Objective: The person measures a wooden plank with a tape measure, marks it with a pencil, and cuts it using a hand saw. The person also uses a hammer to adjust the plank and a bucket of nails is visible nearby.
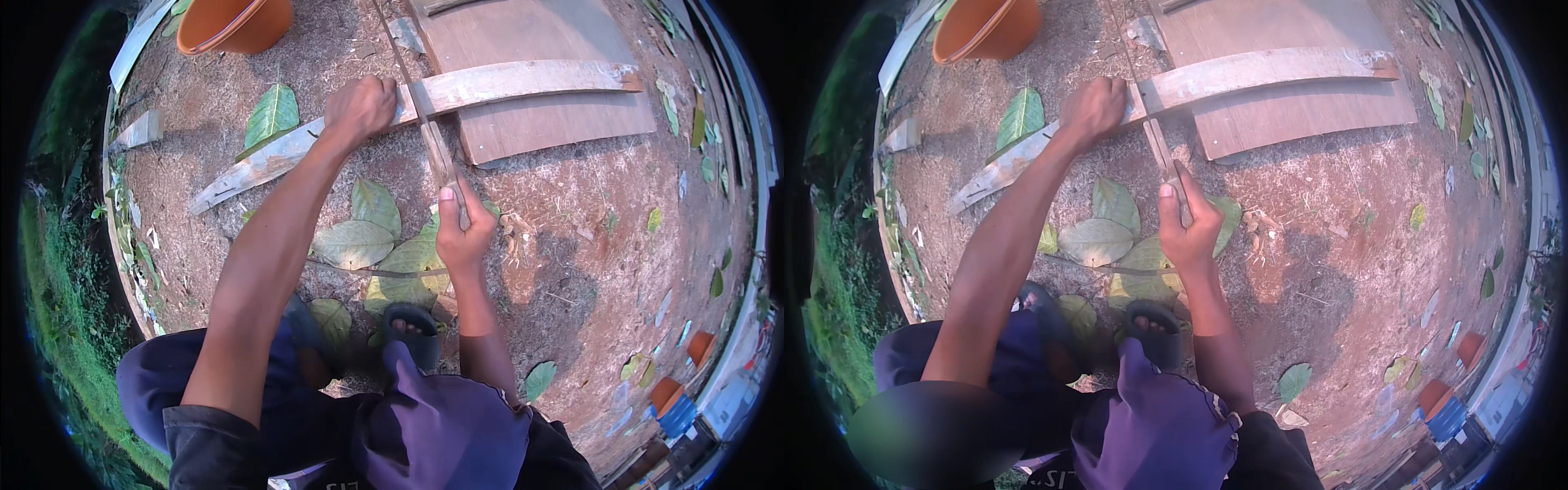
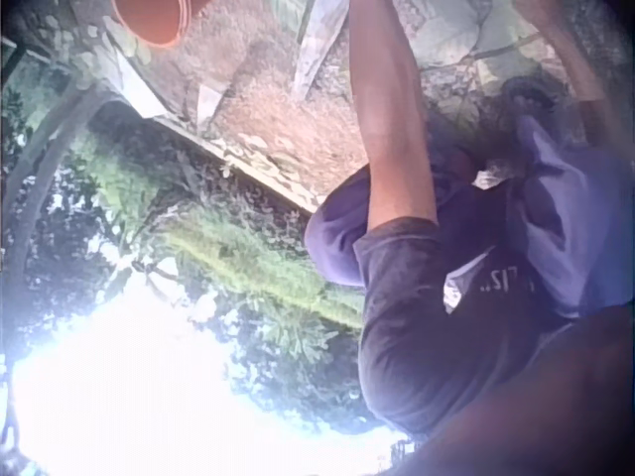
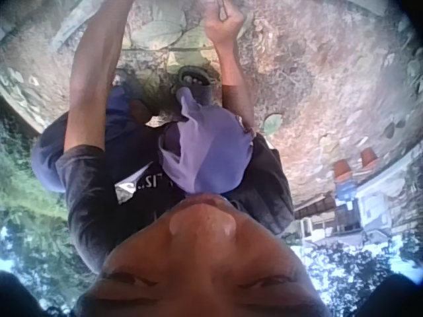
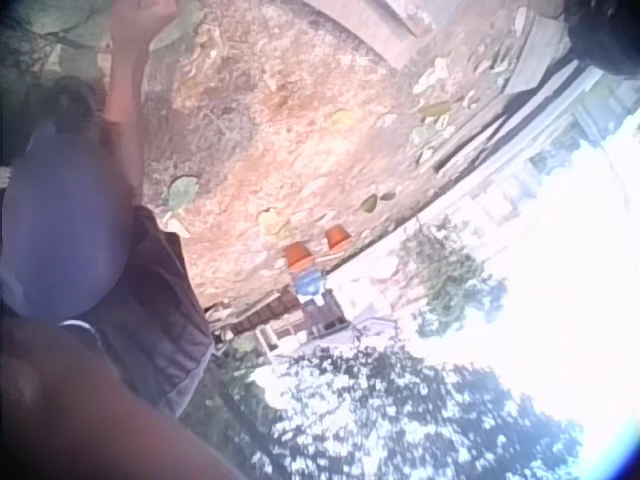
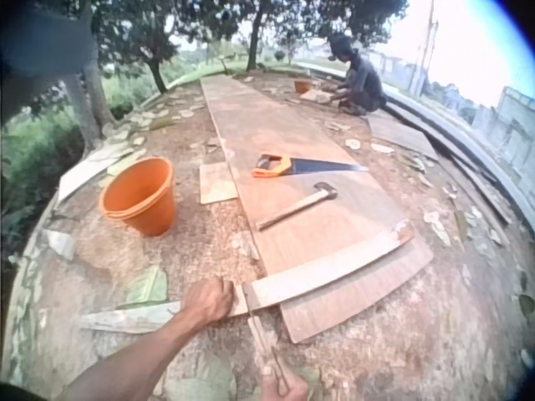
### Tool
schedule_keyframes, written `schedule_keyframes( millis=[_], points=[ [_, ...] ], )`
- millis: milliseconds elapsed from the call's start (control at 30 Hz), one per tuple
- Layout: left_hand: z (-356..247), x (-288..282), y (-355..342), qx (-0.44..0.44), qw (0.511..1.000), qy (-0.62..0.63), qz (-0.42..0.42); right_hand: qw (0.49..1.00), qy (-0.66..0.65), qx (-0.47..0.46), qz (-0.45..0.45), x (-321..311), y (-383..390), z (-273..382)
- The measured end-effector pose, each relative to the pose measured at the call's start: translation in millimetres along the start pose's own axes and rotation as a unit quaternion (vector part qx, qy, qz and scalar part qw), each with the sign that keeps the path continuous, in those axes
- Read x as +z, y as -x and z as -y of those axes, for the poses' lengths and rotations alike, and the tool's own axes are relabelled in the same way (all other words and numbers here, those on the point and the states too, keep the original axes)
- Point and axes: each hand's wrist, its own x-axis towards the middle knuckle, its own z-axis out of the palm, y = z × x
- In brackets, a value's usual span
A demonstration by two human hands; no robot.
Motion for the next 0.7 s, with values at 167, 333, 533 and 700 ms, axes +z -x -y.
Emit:
schedule_keyframes(
  millis=[167, 333, 533, 700],
  points=[
    [9, -2, 2, -0.021, 1.0, -0.011, 0.005, 0.994, 0.067, -0.08, -0.016, -44, 112, -29],
    [5, 2, -13, 0.018, 1.0, 0.002, -0.006, 0.997, 0.043, -0.048, -0.033, -4, 23, -28],
    [14, 0, -12, -0.025, 1.0, -0.014, 0.011, 0.979, 0.12, -0.117, -0.117, -23, 121, -33],
    [5, -3, -5, -0.024, 0.999, -0.009, 0.018, 0.999, 0.039, -0.023, -0.028, -12, 52, -24]
  ],
)
